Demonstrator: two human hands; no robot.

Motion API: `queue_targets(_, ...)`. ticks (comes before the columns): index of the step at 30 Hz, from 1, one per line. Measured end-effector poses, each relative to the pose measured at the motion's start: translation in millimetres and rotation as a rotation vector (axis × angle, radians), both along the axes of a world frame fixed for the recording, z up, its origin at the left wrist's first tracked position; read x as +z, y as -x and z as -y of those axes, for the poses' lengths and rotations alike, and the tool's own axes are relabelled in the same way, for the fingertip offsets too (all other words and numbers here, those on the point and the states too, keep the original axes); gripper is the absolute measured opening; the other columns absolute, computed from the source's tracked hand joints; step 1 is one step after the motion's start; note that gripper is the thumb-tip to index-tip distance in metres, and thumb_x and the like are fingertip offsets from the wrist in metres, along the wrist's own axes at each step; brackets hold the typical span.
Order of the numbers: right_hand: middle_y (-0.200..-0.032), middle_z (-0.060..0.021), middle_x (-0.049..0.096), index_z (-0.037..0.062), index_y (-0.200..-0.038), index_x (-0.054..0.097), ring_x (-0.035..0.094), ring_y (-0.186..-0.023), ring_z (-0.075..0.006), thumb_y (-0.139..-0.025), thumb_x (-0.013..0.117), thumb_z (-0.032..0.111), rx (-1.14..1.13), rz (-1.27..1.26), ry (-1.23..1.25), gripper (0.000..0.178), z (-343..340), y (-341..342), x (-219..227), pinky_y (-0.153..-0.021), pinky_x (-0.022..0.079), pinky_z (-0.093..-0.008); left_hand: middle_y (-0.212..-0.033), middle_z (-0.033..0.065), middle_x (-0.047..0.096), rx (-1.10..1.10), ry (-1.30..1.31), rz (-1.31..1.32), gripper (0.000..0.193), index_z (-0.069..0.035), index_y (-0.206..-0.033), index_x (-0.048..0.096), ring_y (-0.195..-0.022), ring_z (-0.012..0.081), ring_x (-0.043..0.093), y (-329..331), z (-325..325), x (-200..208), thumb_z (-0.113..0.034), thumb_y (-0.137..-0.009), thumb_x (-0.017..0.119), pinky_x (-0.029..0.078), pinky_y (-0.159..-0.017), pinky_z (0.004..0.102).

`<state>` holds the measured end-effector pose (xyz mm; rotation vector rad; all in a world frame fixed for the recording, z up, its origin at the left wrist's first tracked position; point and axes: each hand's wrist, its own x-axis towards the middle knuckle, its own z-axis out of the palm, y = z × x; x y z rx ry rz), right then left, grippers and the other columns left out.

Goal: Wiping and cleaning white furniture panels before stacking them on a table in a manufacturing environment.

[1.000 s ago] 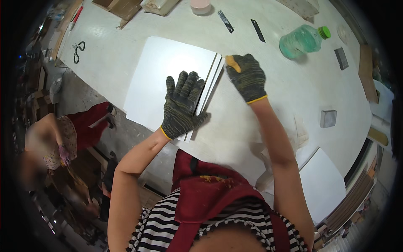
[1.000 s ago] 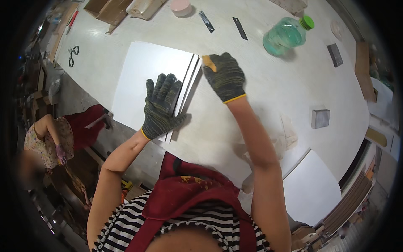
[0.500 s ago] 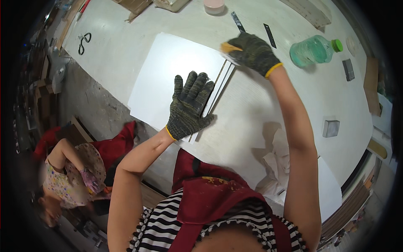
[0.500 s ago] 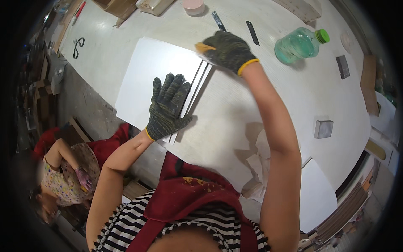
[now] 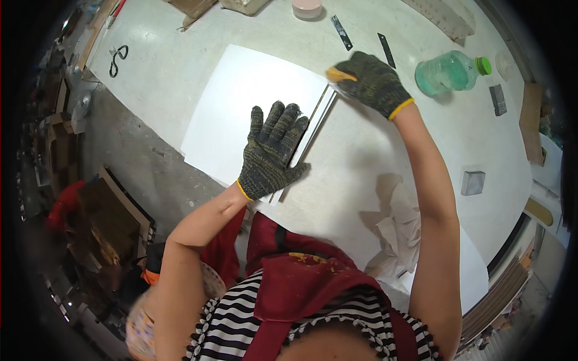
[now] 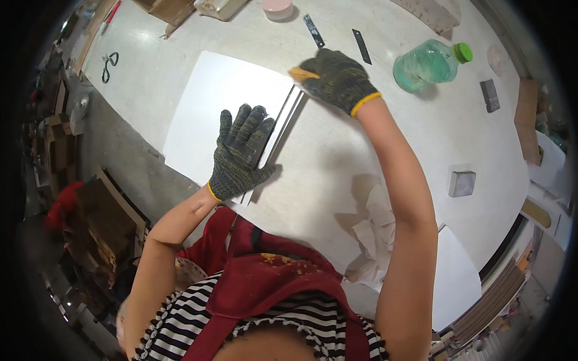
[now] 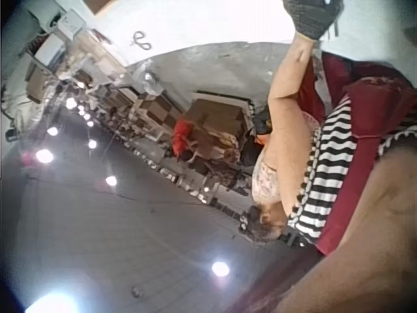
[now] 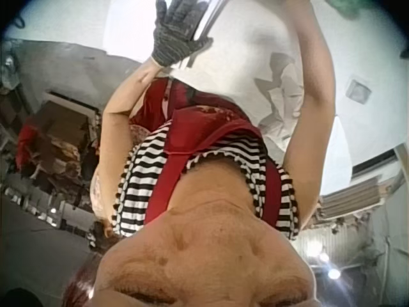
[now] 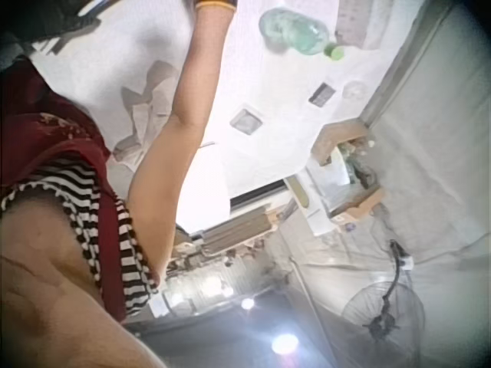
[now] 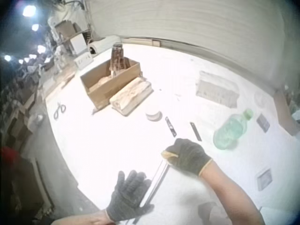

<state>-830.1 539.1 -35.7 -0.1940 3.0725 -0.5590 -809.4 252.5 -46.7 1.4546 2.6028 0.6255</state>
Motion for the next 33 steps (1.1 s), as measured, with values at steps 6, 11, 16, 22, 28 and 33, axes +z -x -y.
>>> queue_targets(6,-0.096,-0.0108,0.064,0.0164,-0.106,0.067,0.06,-0.086,-0.0262,-0.084,0.063,0.038,-0.217,-0.264,0.216,0.031,-15.7,-12.9,-11.2,-0.08,0.051,-0.0405,-0.145,0.0208,0.037,-0.017,-0.007,-0.014,0.086,-0.007,-0.138,0.045,-0.137,0.0411,0.029,-0.8,-3.7,3.1,-0.039,-0.064,0.075,0.013,-0.111,0.063)
queue_targets(11,-0.092,-0.0112,0.063,0.0132,-0.105,0.066,0.059,-0.083,-0.0269,-0.084,0.065,0.032,-0.169,-0.417,0.008,0.028,21.7,-31.5,-34.8,-0.078,0.049,-0.0388,-0.144,0.0215,0.038,-0.003,-0.016,-0.003,0.086,-0.006,-0.138,0.045,-0.137,0.0416,0.03,0.8,-3.5,-0.4,-0.039,-0.064,0.075,0.013,-0.111,0.0628)
queue_targets(16,-0.094,-0.0085,0.063,0.012,-0.109,0.065,0.059,-0.087,-0.0267,-0.085,0.061,0.029,-0.271,-0.262,-0.046,0.03,5.8,-44.2,-37.3,-0.081,0.048,-0.0405,-0.143,0.0218,0.039,0.0,0.005,-0.028,0.086,-0.005,-0.137,0.045,-0.136,0.0421,0.03,0.8,0.1,9.2,-0.038,-0.063,0.075,0.012,-0.111,0.0627)
queue_targets(22,-0.094,-0.0114,0.063,0.0128,-0.109,0.063,0.057,-0.087,-0.03,-0.085,0.06,0.029,-0.265,-0.306,-0.085,0.029,26.8,-45.4,-50.1,-0.079,0.047,-0.0426,-0.148,0.0189,0.035,-0.019,-0.005,-0.023,0.085,-0.006,-0.141,0.042,-0.142,0.036,0.024,-2.1,-3.2,1.4,-0.045,-0.07,0.07,0.007,-0.116,0.0571)
queue_targets(28,-0.096,-0.012,0.064,0.0092,-0.107,0.065,0.059,-0.086,-0.0308,-0.086,0.062,0.027,-0.412,-0.366,0.196,0.028,18.8,-44.0,-27.0,-0.078,0.049,-0.0413,-0.147,0.0184,0.037,-0.019,-0.048,0.033,0.085,-0.006,-0.139,0.044,-0.141,0.0372,0.025,-1.5,4.6,5.2,-0.042,-0.068,0.071,0.008,-0.115,0.0571)
queue_targets(33,-0.103,-0.0128,0.064,0.014,-0.11,0.065,0.059,-0.09,-0.0293,-0.085,0.059,0.025,-0.162,-0.309,0.05,0.028,30.6,-30.9,-30.8,-0.082,0.048,-0.0422,-0.146,0.0196,0.038,-0.009,-0.055,-0.04,0.084,-0.005,-0.138,0.045,-0.141,0.0365,0.026,-1.7,2.5,0.1,-0.04,-0.066,0.072,0.009,-0.115,0.0575)
